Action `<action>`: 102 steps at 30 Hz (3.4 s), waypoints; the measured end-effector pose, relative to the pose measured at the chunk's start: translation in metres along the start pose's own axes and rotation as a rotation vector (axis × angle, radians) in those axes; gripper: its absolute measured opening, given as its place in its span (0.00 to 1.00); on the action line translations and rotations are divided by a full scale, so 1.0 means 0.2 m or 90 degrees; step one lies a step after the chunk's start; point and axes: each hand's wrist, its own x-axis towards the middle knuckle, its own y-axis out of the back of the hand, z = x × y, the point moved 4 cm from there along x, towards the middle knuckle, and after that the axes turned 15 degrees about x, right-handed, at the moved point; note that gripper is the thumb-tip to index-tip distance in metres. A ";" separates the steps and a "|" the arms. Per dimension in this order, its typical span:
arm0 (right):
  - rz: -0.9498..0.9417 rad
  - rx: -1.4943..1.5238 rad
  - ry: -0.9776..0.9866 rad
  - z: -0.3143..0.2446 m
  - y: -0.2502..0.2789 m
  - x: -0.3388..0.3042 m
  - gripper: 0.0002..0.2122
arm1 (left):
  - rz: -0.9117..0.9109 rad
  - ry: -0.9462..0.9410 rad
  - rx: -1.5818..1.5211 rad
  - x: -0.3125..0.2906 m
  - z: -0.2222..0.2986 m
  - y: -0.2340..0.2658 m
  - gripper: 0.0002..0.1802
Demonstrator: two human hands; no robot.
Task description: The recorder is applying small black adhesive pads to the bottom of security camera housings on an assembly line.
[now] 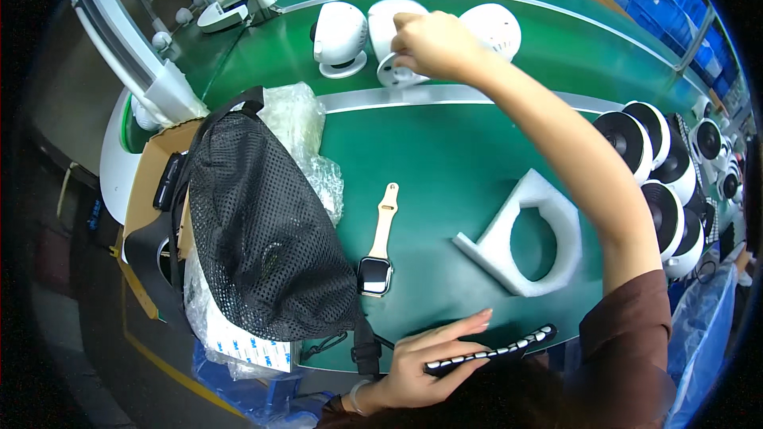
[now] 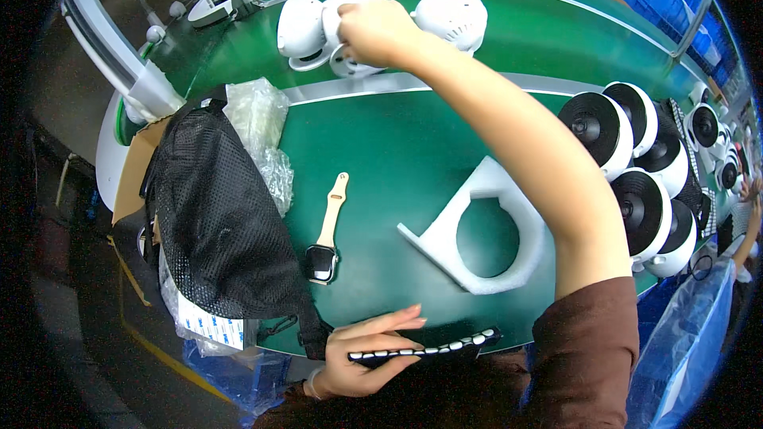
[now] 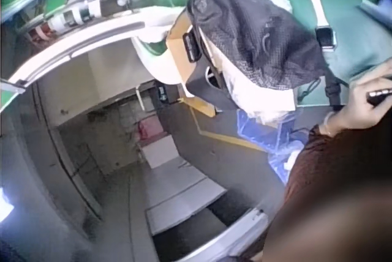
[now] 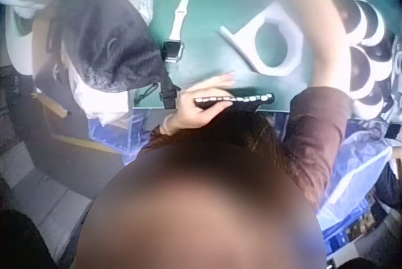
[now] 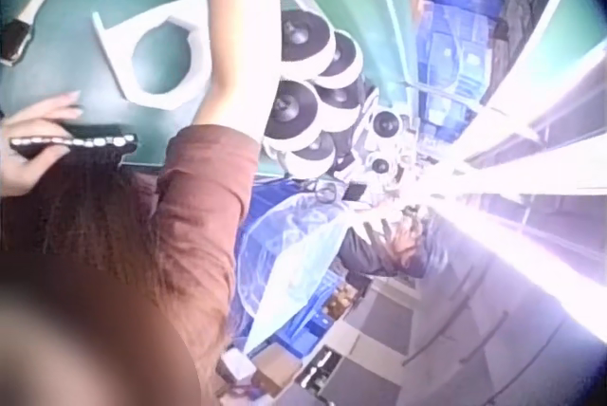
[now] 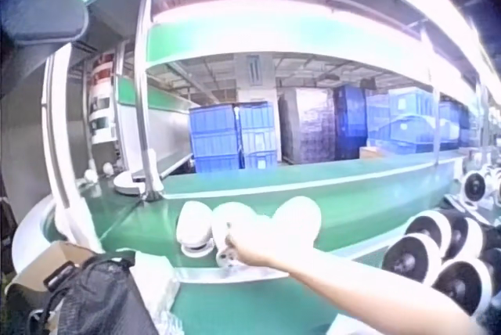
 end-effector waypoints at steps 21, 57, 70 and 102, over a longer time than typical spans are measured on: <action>0.243 -0.145 -0.119 0.31 0.06 -0.24 0.08 | -0.051 -0.069 0.027 0.01 -0.01 -0.03 0.09; 0.059 0.353 -0.395 -0.43 0.70 -0.91 0.23 | 0.085 0.106 0.022 -0.01 0.08 -0.04 0.07; 0.038 0.714 -0.263 -0.37 0.49 -0.97 0.11 | 0.129 0.091 -0.062 0.03 0.13 -0.10 0.05; 0.185 0.235 -0.207 -0.78 0.64 -1.33 0.08 | 0.196 0.116 0.017 0.06 0.14 -0.13 0.05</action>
